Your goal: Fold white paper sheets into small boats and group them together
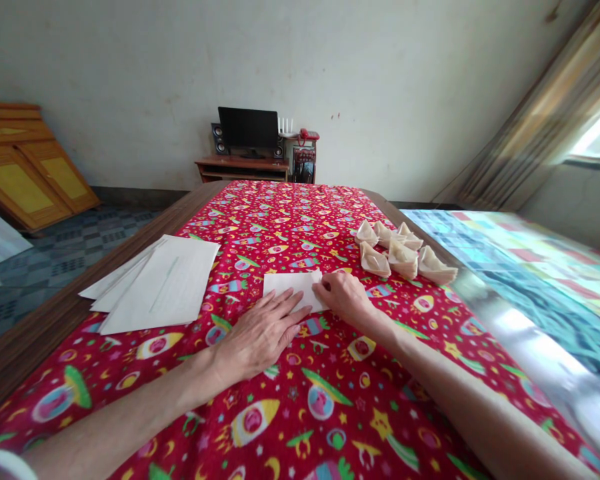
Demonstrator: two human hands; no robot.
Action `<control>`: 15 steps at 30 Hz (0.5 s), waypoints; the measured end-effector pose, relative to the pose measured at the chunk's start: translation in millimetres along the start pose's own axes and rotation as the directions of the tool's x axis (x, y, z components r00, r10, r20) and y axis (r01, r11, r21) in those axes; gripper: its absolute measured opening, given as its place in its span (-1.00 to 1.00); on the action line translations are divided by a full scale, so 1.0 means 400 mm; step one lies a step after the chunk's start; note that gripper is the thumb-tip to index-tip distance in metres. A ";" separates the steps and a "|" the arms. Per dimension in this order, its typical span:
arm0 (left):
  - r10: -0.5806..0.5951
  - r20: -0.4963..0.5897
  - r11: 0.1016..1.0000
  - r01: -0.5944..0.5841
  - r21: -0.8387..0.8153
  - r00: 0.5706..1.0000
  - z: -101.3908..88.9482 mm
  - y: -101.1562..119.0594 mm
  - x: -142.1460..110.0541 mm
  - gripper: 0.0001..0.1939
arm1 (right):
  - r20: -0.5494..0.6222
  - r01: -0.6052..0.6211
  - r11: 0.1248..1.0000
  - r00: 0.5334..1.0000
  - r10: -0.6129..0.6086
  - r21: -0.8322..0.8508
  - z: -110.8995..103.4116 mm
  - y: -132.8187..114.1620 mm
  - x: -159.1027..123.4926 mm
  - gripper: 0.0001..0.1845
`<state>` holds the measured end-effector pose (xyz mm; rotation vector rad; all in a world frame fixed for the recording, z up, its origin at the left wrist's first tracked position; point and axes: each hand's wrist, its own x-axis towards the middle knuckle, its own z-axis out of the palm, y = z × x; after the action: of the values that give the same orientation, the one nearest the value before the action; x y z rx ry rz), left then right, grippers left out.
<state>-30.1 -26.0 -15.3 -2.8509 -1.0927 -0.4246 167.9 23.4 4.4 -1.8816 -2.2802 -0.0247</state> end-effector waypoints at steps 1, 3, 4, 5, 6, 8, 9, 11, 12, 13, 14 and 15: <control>0.002 -0.004 1.000 -0.002 0.001 1.000 0.001 -0.001 0.000 -0.57 | 0.000 0.006 1.000 1.000 -0.006 -0.008 -0.001 0.000 -0.001 -0.66; -0.002 -0.007 1.000 0.002 0.001 1.000 0.004 -0.002 -0.001 -0.57 | -0.015 0.003 0.999 1.000 -0.003 -0.044 -0.009 0.001 -0.005 -0.65; -0.007 -0.004 1.000 0.007 0.001 1.000 0.006 -0.002 -0.001 -0.57 | -0.032 -0.008 0.997 0.999 0.006 -0.071 -0.017 0.000 -0.010 -0.64; -0.012 0.003 1.000 0.012 0.000 1.000 0.007 -0.003 -0.001 -0.57 | -0.056 -0.020 0.995 0.998 0.014 -0.100 -0.026 -0.001 -0.017 -0.63; -0.017 0.012 1.000 0.017 -0.001 1.000 0.007 -0.003 -0.001 -0.58 | -0.082 -0.023 0.992 0.997 0.012 -0.127 -0.036 -0.003 -0.026 -0.63; -0.018 0.023 1.000 0.018 -0.013 1.000 0.007 -0.004 -0.001 -0.58 | -0.138 0.039 0.987 0.989 -0.061 -0.156 -0.051 -0.013 -0.052 -0.61; -0.012 0.020 1.000 0.012 -0.022 1.000 0.006 -0.003 0.000 -0.58 | -0.149 0.121 0.981 0.978 -0.145 -0.154 -0.054 -0.019 -0.067 -0.59; -0.003 0.000 0.999 0.003 -0.037 1.000 0.004 -0.002 0.001 -0.59 | -0.130 0.348 0.929 0.922 -0.364 -0.127 -0.044 -0.033 -0.101 -0.57; -0.002 -0.011 0.999 0.001 -0.038 1.000 0.003 -0.001 0.002 -0.59 | -0.094 0.453 0.886 0.882 -0.462 -0.102 -0.033 -0.039 -0.117 -0.57; -0.004 -0.018 0.999 0.003 -0.035 1.000 0.002 0.001 0.003 -0.59 | -0.082 0.496 0.865 0.862 -0.501 -0.072 -0.019 -0.043 -0.132 -0.56; -0.007 -0.023 1.000 0.006 -0.030 1.000 0.000 0.002 0.004 -0.59 | -0.072 0.499 0.866 0.863 -0.501 -0.043 -0.004 -0.044 -0.145 -0.51; -0.010 -0.025 1.000 0.009 -0.025 1.000 -0.001 0.003 0.004 -0.59 | -0.071 0.488 0.873 0.870 -0.488 -0.020 0.011 -0.043 -0.155 -0.44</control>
<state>-28.0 -25.9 -14.4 -2.8543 -1.1047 -0.4771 161.5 -39.7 -7.4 -1.2271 -2.6350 -0.1624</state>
